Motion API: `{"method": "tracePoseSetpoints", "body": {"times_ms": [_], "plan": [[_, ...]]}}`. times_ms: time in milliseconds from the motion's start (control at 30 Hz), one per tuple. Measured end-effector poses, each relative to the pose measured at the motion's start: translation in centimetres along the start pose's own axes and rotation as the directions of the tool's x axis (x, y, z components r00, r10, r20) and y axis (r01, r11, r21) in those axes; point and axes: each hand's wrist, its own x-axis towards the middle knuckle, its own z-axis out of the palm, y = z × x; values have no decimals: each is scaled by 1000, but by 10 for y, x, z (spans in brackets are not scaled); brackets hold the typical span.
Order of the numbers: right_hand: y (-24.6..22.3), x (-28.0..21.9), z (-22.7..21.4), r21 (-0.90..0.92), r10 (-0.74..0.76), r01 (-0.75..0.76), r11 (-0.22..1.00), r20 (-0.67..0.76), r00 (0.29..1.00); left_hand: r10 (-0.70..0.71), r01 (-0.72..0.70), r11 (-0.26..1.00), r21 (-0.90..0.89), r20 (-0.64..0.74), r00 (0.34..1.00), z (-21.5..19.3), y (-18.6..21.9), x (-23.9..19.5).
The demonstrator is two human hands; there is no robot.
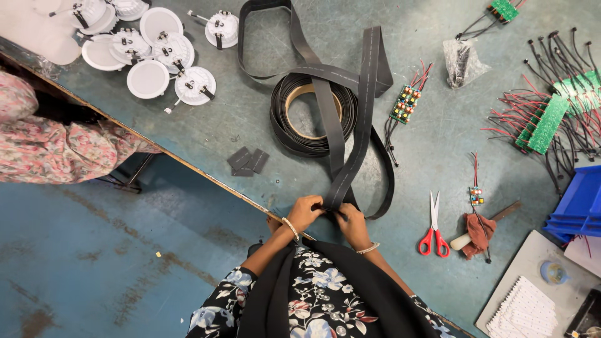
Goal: The person repeatedly measures and cuts short segments from a long black strap using red-handled scissors. The cut pieces are placed on the table. A coworker assembles white circular components nearby.
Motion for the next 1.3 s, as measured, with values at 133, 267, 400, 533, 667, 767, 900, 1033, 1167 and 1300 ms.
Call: {"method": "tracePoseSetpoints", "body": {"times_ms": [133,267,400,533,667,767,900,1033,1167,1300], "plan": [[3,-2,2,-26,-10,10,1000,1,1000,-39,39,999,-6,11,999,-2,4,-1],[8,0,4,-73,-42,42,996,-7,999,-29,29,998,52,14,999,-2,4,1],[14,-1,8,-68,-84,82,994,-20,996,-8,8,999,36,10,1000,0,-5,-1],[22,0,3,30,226,-231,972,115,967,-131,135,987,-88,55,990,9,-23,-1],[30,-1,-9,436,420,-651,621,517,746,-343,454,802,-389,323,882,16,-51,7],[29,-5,-19,473,454,-767,433,620,639,-456,689,547,-475,521,721,14,-62,11],[23,-6,-28,475,456,-823,313,685,569,-513,831,386,-400,656,554,8,-57,15],[23,-5,-34,457,429,-850,263,733,527,-513,862,312,-399,693,506,2,-38,13],[30,-5,-38,456,379,-861,224,773,508,-510,852,315,-418,682,524,-2,-22,10],[33,-5,-40,449,365,-867,215,787,498,-457,799,314,-513,656,600,2,-16,7]]}}
